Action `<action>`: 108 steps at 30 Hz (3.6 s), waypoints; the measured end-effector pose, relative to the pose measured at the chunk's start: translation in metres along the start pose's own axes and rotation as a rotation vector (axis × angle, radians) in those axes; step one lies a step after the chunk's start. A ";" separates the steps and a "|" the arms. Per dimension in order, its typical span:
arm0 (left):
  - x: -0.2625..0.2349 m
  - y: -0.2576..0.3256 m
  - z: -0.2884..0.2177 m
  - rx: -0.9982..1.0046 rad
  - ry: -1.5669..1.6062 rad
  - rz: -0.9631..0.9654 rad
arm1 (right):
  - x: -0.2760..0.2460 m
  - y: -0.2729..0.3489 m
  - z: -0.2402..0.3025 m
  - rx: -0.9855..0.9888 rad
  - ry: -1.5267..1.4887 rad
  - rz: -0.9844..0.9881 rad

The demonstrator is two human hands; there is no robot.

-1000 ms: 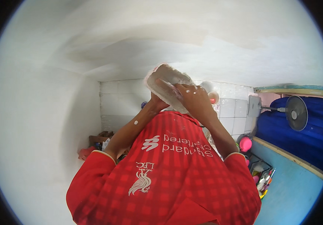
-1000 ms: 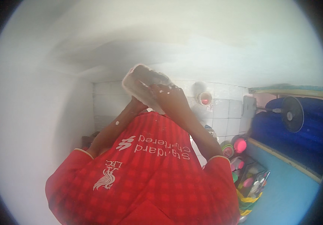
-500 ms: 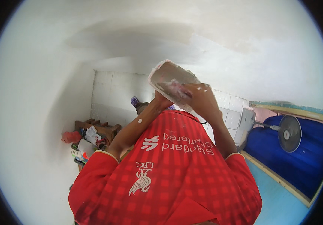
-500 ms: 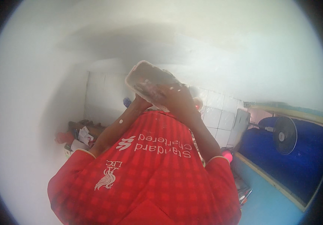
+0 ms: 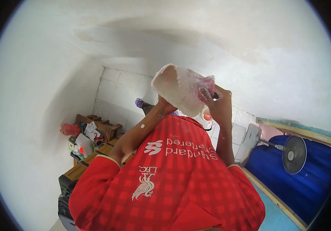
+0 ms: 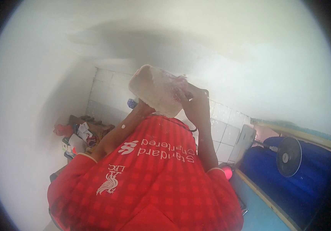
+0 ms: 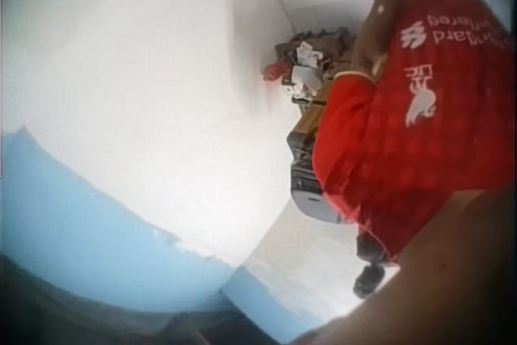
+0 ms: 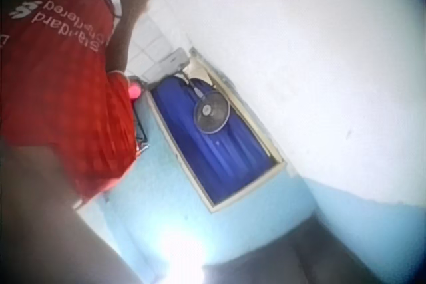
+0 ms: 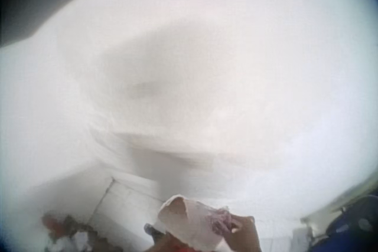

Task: The person applies white plaster to a ceiling using a trowel and a plastic container. They repeatedly scoop plaster from the container and spread it across the ceiling surface in smooth strokes.

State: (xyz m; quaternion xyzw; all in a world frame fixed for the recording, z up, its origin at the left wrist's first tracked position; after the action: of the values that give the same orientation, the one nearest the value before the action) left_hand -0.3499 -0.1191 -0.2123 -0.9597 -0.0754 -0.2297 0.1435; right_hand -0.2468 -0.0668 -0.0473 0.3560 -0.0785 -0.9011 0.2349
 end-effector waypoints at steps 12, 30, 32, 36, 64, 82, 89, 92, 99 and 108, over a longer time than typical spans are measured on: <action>0.028 -0.002 -0.017 -0.212 1.382 -0.164 | -0.010 0.019 -0.009 -0.203 0.153 -0.137; 0.017 -0.002 -0.012 -0.212 1.397 -0.109 | -0.029 0.000 -0.028 -0.028 -0.336 -0.090; 0.016 -0.006 -0.012 -0.194 1.436 -0.118 | -0.034 -0.003 -0.026 -0.062 -0.449 -0.096; 0.016 -0.017 -0.031 -0.095 0.840 -0.089 | -0.031 -0.017 -0.040 0.045 -0.631 -0.025; 0.054 -0.021 -0.031 -0.134 1.058 -0.046 | -0.052 -0.142 -0.174 0.310 -1.314 0.038; 0.049 0.003 -0.066 -0.280 1.175 0.019 | -0.217 -0.008 -0.088 -0.066 -0.628 -0.414; 0.088 -0.018 -0.047 -0.390 1.140 -0.007 | -0.260 -0.038 -0.306 0.248 -0.107 -0.725; 0.111 -0.018 -0.024 -0.434 1.101 0.001 | -0.246 -0.072 -0.334 0.462 0.225 -1.156; 0.117 0.008 0.020 -0.464 1.022 -0.063 | -0.080 -0.107 -0.207 0.193 0.189 -1.023; 0.086 -0.044 0.024 -0.512 1.020 -0.043 | -0.076 -0.121 -0.190 0.063 -0.993 -0.084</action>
State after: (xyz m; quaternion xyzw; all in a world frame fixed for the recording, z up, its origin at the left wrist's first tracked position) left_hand -0.2729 -0.0626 -0.1825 -0.7298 0.0418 -0.6777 -0.0799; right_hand -0.1141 0.0807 -0.1786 -0.1063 -0.1936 -0.9677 0.1220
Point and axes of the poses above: each hand's wrist, its own y-axis away from the middle knuckle, its own x-axis out of the palm, z = x × y, the point moved 6 cm from there along -y, towards the middle knuckle, and after that the axes turned 12 degrees about x, right-handed, at the moved point
